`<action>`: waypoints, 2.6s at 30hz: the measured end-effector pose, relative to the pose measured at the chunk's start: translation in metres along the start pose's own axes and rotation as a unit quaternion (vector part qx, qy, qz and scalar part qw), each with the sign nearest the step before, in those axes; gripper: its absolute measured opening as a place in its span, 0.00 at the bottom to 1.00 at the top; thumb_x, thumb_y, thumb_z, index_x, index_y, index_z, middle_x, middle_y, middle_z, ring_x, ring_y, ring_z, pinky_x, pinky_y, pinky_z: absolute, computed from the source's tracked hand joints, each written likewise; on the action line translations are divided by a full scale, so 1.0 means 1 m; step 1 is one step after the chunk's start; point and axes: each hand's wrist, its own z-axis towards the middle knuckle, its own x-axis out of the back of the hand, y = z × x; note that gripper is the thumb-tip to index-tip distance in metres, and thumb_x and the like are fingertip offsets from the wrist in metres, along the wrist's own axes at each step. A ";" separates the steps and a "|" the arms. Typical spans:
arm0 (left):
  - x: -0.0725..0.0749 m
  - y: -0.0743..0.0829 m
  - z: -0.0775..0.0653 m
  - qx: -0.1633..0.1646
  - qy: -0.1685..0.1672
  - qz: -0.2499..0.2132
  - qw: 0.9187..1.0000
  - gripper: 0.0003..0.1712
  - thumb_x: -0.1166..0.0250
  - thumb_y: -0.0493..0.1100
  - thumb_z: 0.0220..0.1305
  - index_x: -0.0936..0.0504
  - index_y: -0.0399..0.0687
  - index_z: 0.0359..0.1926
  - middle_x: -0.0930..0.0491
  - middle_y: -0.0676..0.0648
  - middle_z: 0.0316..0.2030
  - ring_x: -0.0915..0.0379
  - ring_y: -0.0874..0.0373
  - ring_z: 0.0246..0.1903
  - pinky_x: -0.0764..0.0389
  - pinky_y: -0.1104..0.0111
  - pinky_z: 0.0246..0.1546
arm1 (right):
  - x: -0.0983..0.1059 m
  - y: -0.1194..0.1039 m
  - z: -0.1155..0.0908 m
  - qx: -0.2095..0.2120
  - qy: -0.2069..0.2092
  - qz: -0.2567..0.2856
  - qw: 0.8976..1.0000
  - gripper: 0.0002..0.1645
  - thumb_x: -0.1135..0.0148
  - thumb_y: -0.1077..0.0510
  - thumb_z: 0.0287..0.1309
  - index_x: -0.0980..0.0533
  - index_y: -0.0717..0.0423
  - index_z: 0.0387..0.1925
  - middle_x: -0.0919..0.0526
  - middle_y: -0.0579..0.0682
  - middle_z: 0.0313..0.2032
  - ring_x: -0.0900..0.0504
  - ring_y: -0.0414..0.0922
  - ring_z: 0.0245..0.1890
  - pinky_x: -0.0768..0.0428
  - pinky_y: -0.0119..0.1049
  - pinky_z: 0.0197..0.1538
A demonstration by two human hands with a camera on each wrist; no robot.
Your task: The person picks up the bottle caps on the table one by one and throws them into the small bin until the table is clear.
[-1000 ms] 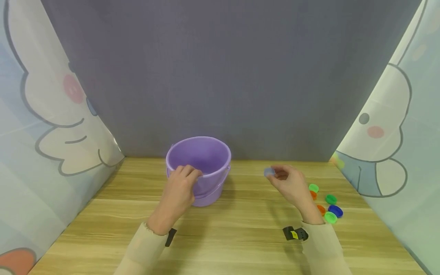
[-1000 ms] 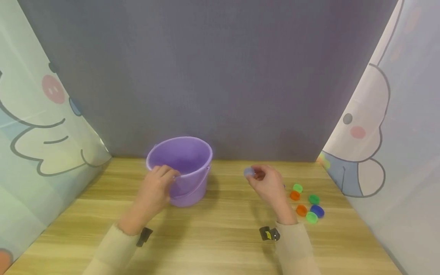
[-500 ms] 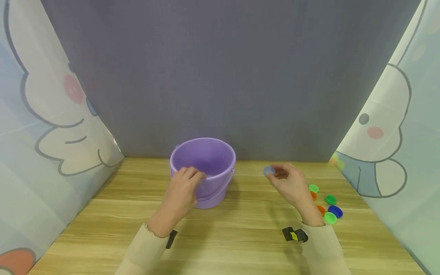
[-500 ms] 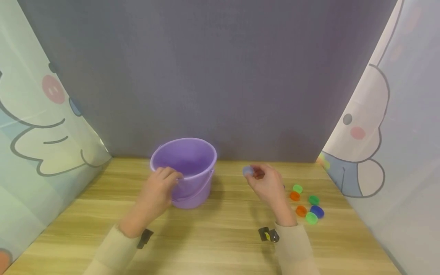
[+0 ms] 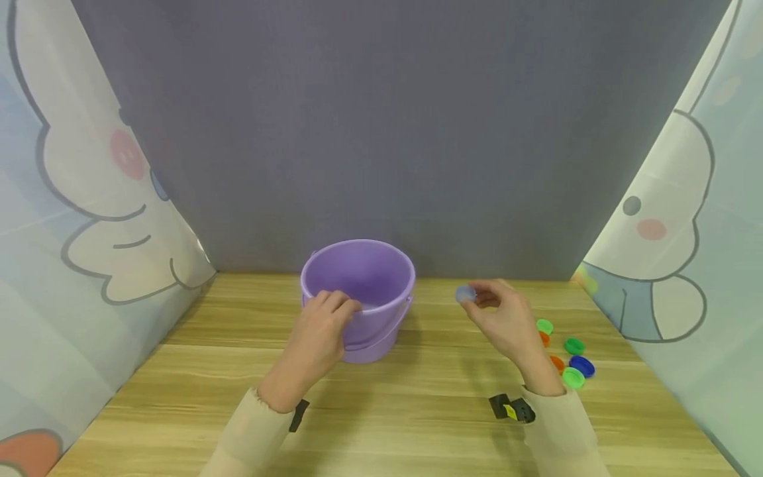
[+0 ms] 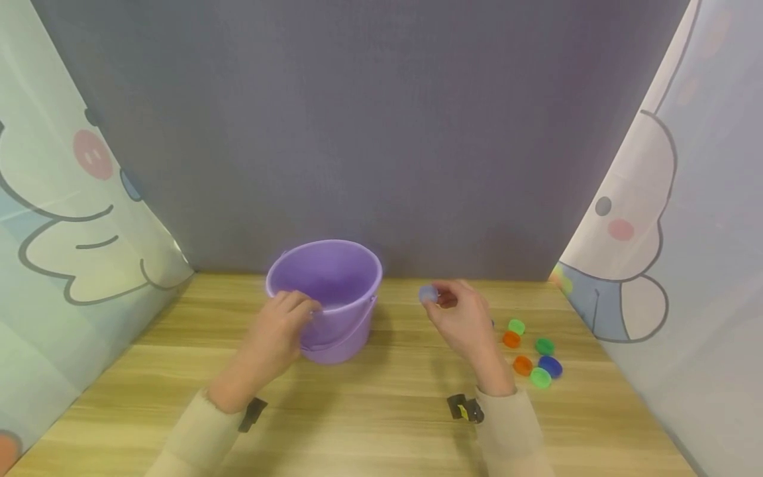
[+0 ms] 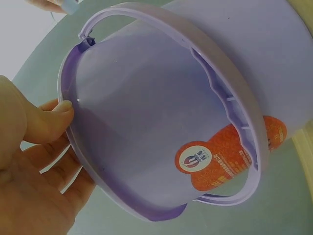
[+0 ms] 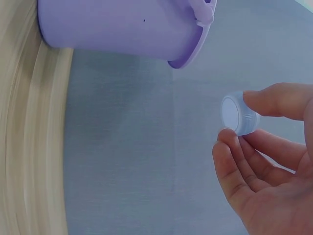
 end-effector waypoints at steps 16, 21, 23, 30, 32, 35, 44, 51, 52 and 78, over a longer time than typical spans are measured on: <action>0.000 0.006 0.002 -0.029 -0.005 -0.010 1.000 0.27 0.37 0.15 0.37 0.16 0.42 0.39 0.20 0.48 0.36 0.26 0.49 0.36 0.22 0.60 0.38 | -0.001 -0.008 0.000 0.020 0.022 -0.009 1.000 0.18 0.28 0.60 0.58 0.17 0.63 0.50 0.16 0.53 0.40 0.14 0.49 0.39 0.17 0.41 0.45; 0.001 0.009 0.002 -0.032 -0.011 -0.014 0.999 0.28 0.36 0.15 0.37 0.16 0.42 0.39 0.20 0.48 0.36 0.26 0.50 0.37 0.22 0.60 0.38 | 0.000 -0.009 0.000 0.028 0.027 -0.003 0.999 0.18 0.28 0.61 0.58 0.18 0.64 0.50 0.16 0.53 0.40 0.14 0.49 0.39 0.17 0.38 0.44; 0.001 0.010 0.002 -0.034 -0.012 -0.014 0.999 0.28 0.36 0.15 0.37 0.16 0.43 0.39 0.20 0.48 0.36 0.26 0.50 0.37 0.22 0.60 0.38 | 0.000 -0.009 0.000 0.032 0.030 0.001 0.999 0.18 0.28 0.62 0.58 0.18 0.64 0.50 0.17 0.53 0.40 0.14 0.49 0.39 0.18 0.32 0.44; 0.000 0.012 0.002 -0.044 -0.016 -0.021 0.999 0.29 0.38 0.15 0.37 0.16 0.44 0.40 0.21 0.49 0.36 0.27 0.51 0.37 0.23 0.60 0.39 | 0.000 -0.011 -0.002 0.046 0.039 0.005 0.998 0.18 0.28 0.63 0.58 0.17 0.65 0.49 0.17 0.53 0.39 0.15 0.48 0.38 0.17 0.32 0.45; 0.000 0.012 0.001 -0.047 -0.017 -0.023 0.998 0.29 0.38 0.15 0.37 0.16 0.44 0.40 0.21 0.49 0.36 0.27 0.51 0.38 0.23 0.60 0.39 | 0.000 -0.011 -0.002 0.051 0.042 0.005 0.998 0.18 0.28 0.64 0.57 0.18 0.65 0.49 0.17 0.54 0.39 0.15 0.48 0.38 0.16 0.34 0.45; -0.002 0.012 0.001 -0.054 -0.015 -0.026 0.998 0.30 0.39 0.15 0.37 0.16 0.44 0.41 0.21 0.49 0.36 0.27 0.52 0.38 0.23 0.60 0.39 | 0.001 -0.012 -0.003 0.058 0.047 0.008 0.997 0.18 0.28 0.65 0.56 0.18 0.66 0.49 0.17 0.54 0.39 0.15 0.48 0.37 0.17 0.30 0.45; -0.003 0.015 0.001 -0.070 -0.006 -0.032 0.997 0.31 0.40 0.15 0.37 0.17 0.44 0.42 0.21 0.49 0.37 0.26 0.52 0.38 0.22 0.61 0.38 | 0.003 -0.015 -0.003 0.070 0.061 0.024 0.995 0.19 0.28 0.68 0.55 0.18 0.67 0.49 0.17 0.55 0.39 0.15 0.50 0.37 0.24 0.17 0.45; -0.004 0.018 0.001 -0.077 -0.007 -0.026 0.997 0.31 0.38 0.16 0.37 0.17 0.44 0.43 0.21 0.49 0.38 0.26 0.51 0.39 0.21 0.60 0.40 | 0.004 -0.016 -0.003 0.078 0.067 0.023 0.994 0.20 0.27 0.66 0.54 0.18 0.66 0.50 0.17 0.53 0.40 0.15 0.46 0.37 0.21 0.20 0.45; -0.003 0.019 0.001 -0.076 -0.008 -0.027 0.997 0.31 0.38 0.16 0.37 0.17 0.44 0.43 0.21 0.49 0.38 0.26 0.51 0.40 0.21 0.60 0.40 | 0.004 -0.016 -0.003 0.078 0.067 0.022 0.994 0.20 0.27 0.66 0.54 0.18 0.66 0.50 0.17 0.53 0.40 0.15 0.45 0.37 0.21 0.20 0.45; -0.004 0.030 0.000 -0.088 -0.022 -0.038 0.995 0.30 0.40 0.16 0.41 0.17 0.44 0.46 0.21 0.48 0.39 0.25 0.52 0.41 0.21 0.61 0.43 | -0.001 -0.029 -0.005 0.104 0.075 0.048 0.991 0.20 0.26 0.68 0.52 0.17 0.66 0.49 0.15 0.53 0.41 0.16 0.41 0.36 0.20 0.22 0.47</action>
